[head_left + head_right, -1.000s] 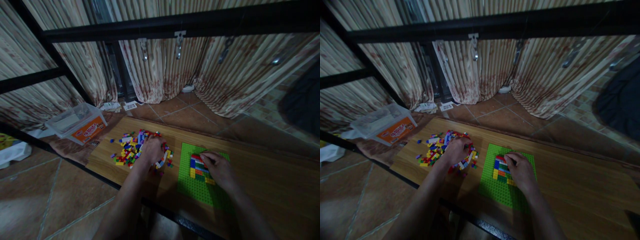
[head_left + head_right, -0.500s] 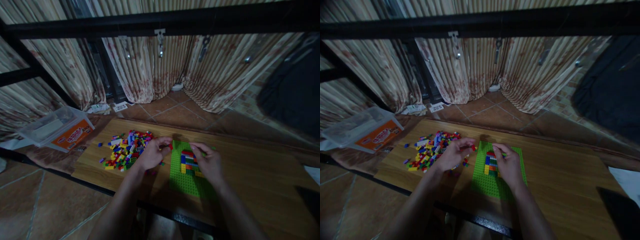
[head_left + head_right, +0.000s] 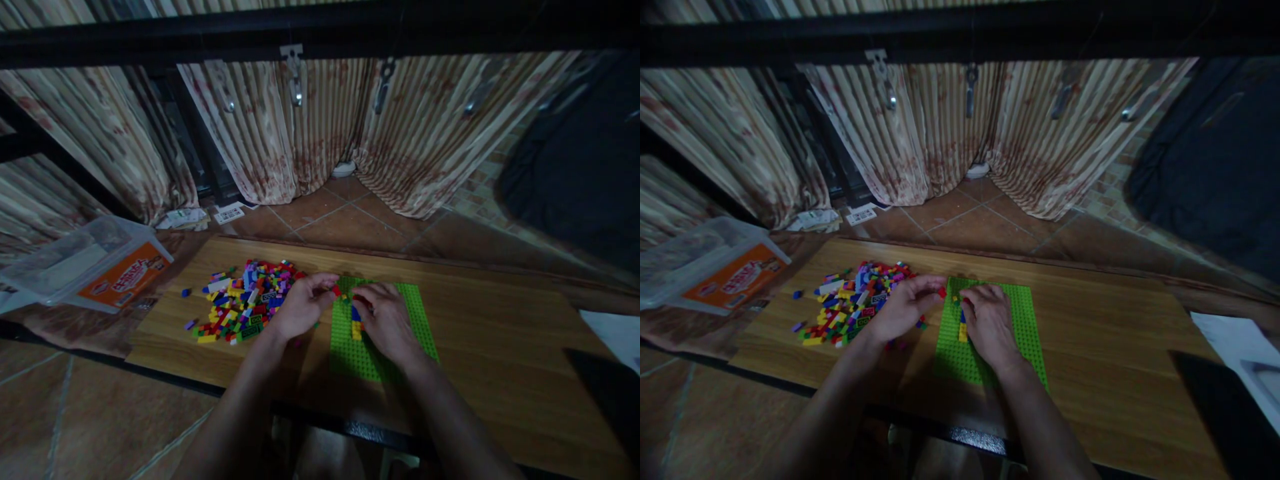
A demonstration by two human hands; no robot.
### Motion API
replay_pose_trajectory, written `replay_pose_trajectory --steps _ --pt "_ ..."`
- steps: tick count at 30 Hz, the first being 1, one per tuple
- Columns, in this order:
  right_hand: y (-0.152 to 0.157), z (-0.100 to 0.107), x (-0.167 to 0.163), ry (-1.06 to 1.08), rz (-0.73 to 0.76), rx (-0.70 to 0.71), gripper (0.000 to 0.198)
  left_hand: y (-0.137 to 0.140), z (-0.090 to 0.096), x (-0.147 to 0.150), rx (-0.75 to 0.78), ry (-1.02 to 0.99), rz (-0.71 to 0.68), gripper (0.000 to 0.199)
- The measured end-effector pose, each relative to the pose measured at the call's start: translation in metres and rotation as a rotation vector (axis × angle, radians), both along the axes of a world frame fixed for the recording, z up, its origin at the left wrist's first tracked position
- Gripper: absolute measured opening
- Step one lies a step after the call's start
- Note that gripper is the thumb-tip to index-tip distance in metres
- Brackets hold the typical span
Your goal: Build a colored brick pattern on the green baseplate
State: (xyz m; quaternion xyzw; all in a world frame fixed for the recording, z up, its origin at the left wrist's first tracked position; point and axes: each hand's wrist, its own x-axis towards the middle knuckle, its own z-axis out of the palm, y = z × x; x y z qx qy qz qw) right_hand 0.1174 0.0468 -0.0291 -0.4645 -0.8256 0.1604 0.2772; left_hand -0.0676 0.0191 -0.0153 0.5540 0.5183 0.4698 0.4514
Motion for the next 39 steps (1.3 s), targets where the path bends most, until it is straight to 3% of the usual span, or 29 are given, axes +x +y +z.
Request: replay_pose_trajectory --steps 3,7,13,17,21,26,33,39 --pt "-0.007 -0.002 -0.008 -0.141 0.04 0.056 0.026 0.003 0.001 -0.001 -0.03 -0.071 0.056 0.029" --pt "-0.018 -0.006 -0.02 -0.178 0.092 0.062 0.028 0.004 0.004 -0.005 -0.092 -0.19 0.144 0.026" --pt "-0.025 -0.005 -0.028 0.0 0.222 0.003 0.031 -0.001 0.012 -0.006 -0.161 -0.335 0.18 0.026" --pt "-0.02 0.001 -0.023 0.169 0.09 0.012 0.027 -0.001 0.012 -0.005 -0.166 -0.338 0.14 0.028" --pt "-0.014 0.004 -0.018 0.355 -0.018 -0.082 0.025 0.0 0.007 -0.001 -0.116 -0.262 0.057 0.029" --pt "-0.013 0.005 -0.016 0.512 0.002 -0.259 0.033 -0.001 0.001 0.008 0.059 -0.134 -0.072 0.034" --pt "-0.012 0.007 -0.017 0.641 0.035 -0.344 0.024 -0.008 0.007 0.016 0.307 0.345 0.037 0.037" --pt "-0.01 0.009 -0.019 0.856 0.0 -0.463 0.019 -0.01 0.008 0.024 0.377 0.38 0.11 0.034"
